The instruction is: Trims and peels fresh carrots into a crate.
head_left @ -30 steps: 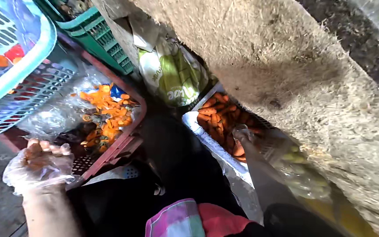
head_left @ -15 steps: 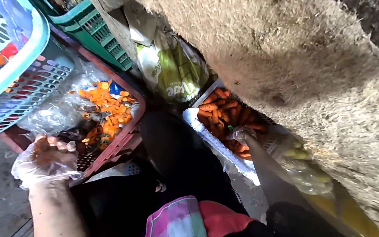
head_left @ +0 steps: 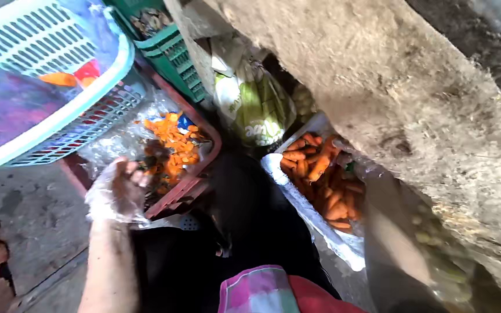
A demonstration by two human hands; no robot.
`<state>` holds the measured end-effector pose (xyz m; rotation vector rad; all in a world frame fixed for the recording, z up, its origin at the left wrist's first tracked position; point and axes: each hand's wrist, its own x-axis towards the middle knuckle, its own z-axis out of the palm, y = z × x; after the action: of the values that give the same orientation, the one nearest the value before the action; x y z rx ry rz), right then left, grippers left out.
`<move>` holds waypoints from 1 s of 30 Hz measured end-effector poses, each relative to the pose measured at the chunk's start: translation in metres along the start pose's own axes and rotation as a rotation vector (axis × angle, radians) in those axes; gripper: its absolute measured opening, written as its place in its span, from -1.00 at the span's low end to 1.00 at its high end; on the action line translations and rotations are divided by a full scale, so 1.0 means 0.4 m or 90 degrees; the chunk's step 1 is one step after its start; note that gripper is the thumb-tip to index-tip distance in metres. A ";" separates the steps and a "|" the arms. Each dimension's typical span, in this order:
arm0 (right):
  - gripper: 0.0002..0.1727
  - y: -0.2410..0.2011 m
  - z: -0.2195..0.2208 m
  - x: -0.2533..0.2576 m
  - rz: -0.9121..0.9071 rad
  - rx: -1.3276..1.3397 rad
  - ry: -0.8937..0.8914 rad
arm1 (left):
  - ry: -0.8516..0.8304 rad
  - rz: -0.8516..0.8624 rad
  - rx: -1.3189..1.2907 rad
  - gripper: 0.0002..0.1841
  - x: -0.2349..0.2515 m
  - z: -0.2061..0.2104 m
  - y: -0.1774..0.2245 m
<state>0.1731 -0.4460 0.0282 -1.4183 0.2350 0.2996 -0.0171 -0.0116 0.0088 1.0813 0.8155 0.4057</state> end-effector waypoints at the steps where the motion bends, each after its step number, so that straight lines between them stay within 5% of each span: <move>1: -0.70 -0.018 0.035 0.017 0.030 -0.049 -0.090 | -0.023 -0.010 0.026 -0.73 -0.022 0.021 0.010; 5: -0.91 -0.064 0.305 0.035 0.062 -0.171 -0.364 | -0.081 -0.018 0.162 -0.63 -0.089 0.080 0.049; 9: -0.62 -0.035 0.621 0.002 -0.061 -0.315 -0.668 | -0.134 0.052 0.324 -0.59 -0.116 0.061 0.094; 14: -0.46 0.037 0.854 -0.068 -0.287 -0.549 -0.799 | -0.097 0.119 0.388 -0.36 -0.114 -0.019 0.115; 18: -0.40 0.089 0.894 -0.105 -0.322 -0.535 -0.783 | -0.062 0.213 0.379 -0.31 -0.096 -0.065 0.081; 23: -0.52 0.055 0.809 -0.124 -0.195 -0.450 -0.650 | 0.060 0.246 0.312 -0.31 -0.076 -0.067 0.009; 30: -0.55 0.154 0.689 -0.174 -0.053 -0.453 -0.611 | 0.217 -0.003 -0.091 -0.69 -0.065 -0.029 0.022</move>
<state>0.0818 -0.1701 0.0327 -1.7932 -0.7863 1.0184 -0.0418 -0.0175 0.0242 0.8875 1.0716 0.6457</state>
